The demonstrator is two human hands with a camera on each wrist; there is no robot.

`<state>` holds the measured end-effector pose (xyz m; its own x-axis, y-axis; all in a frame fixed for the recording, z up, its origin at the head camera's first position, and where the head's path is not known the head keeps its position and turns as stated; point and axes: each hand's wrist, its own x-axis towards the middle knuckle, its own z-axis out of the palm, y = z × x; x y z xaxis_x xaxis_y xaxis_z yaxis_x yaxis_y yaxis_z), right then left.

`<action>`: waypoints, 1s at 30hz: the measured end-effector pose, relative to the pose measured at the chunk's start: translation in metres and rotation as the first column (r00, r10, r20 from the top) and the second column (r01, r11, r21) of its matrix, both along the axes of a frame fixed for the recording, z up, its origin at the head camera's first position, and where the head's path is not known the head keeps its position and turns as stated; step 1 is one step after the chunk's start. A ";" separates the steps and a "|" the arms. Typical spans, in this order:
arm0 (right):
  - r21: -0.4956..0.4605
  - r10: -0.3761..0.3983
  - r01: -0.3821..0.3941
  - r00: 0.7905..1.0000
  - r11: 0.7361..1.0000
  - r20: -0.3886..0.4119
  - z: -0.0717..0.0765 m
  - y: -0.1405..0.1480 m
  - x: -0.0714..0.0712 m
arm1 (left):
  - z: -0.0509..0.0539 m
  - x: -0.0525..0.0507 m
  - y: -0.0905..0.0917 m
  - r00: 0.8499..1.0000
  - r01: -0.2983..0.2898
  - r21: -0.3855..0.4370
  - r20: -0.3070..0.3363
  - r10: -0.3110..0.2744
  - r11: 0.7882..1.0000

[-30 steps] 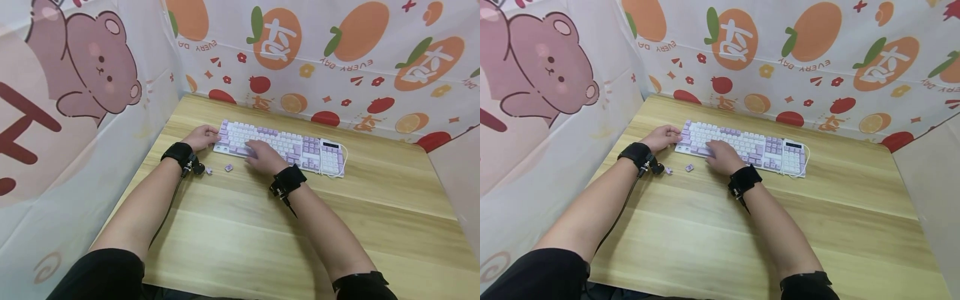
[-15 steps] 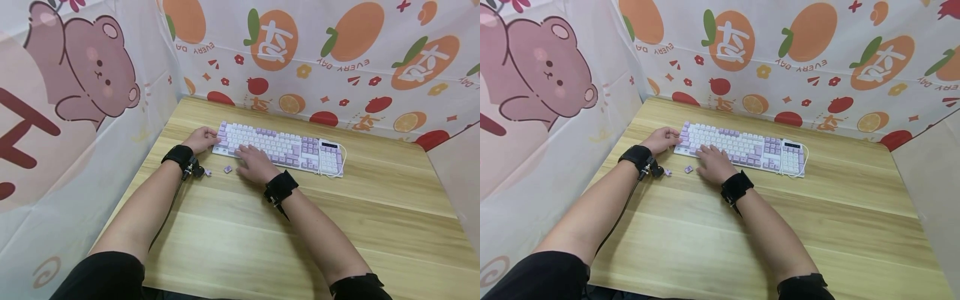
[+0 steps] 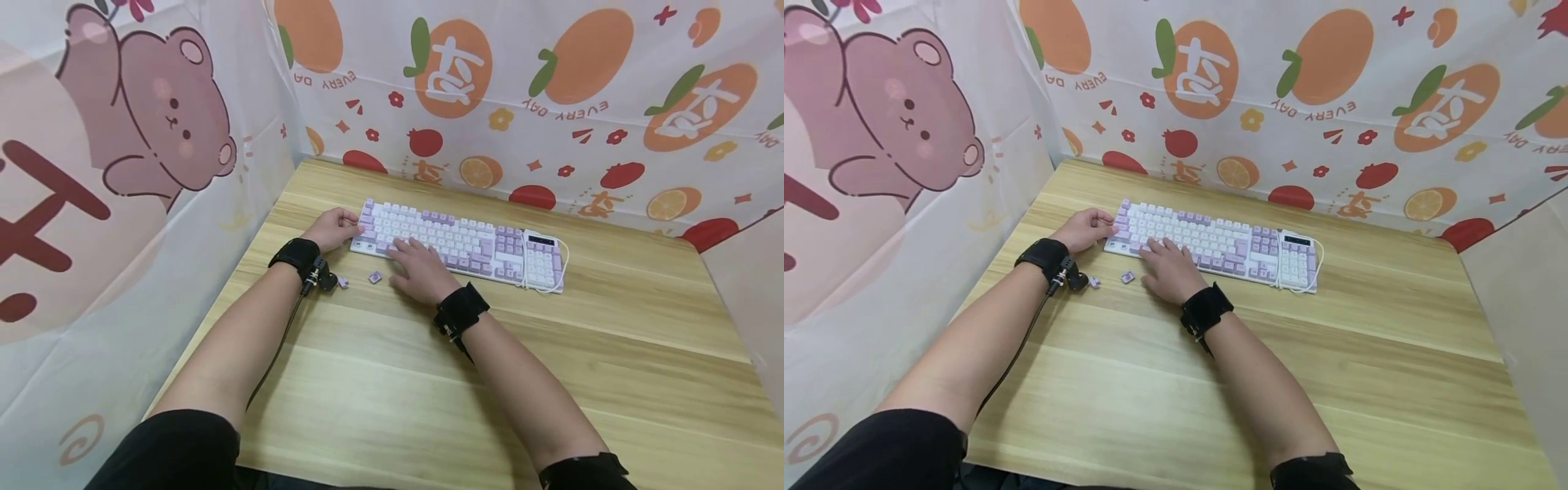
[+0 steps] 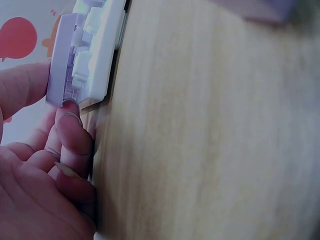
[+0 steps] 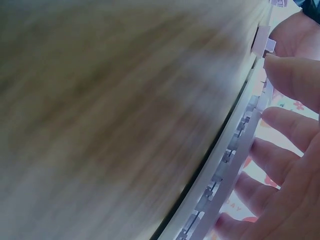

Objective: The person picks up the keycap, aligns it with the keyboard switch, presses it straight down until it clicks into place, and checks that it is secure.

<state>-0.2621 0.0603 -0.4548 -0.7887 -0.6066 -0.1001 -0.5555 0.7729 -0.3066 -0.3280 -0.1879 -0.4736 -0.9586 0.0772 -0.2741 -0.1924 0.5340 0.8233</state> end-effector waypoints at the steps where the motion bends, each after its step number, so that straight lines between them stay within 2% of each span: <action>1: 0.002 0.001 -0.001 1.000 1.000 -0.001 0.000 0.000 0.000 | 0.000 0.000 0.000 1.000 0.001 0.000 -0.002 -0.001 1.000; 7: 0.002 0.000 0.000 1.000 1.000 -0.008 -0.002 0.001 -0.001 | 0.001 0.004 0.002 1.000 0.007 0.010 -0.022 -0.006 1.000; 18: 0.000 0.014 -0.014 1.000 1.000 -0.005 -0.004 0.000 0.000 | 0.005 0.009 0.001 1.000 -0.003 -0.005 -0.010 0.003 1.000; 30: 0.000 0.012 -0.012 1.000 1.000 0.010 -0.005 0.003 -0.001 | 0.006 0.009 0.005 0.999 -0.028 0.025 -0.014 0.028 0.999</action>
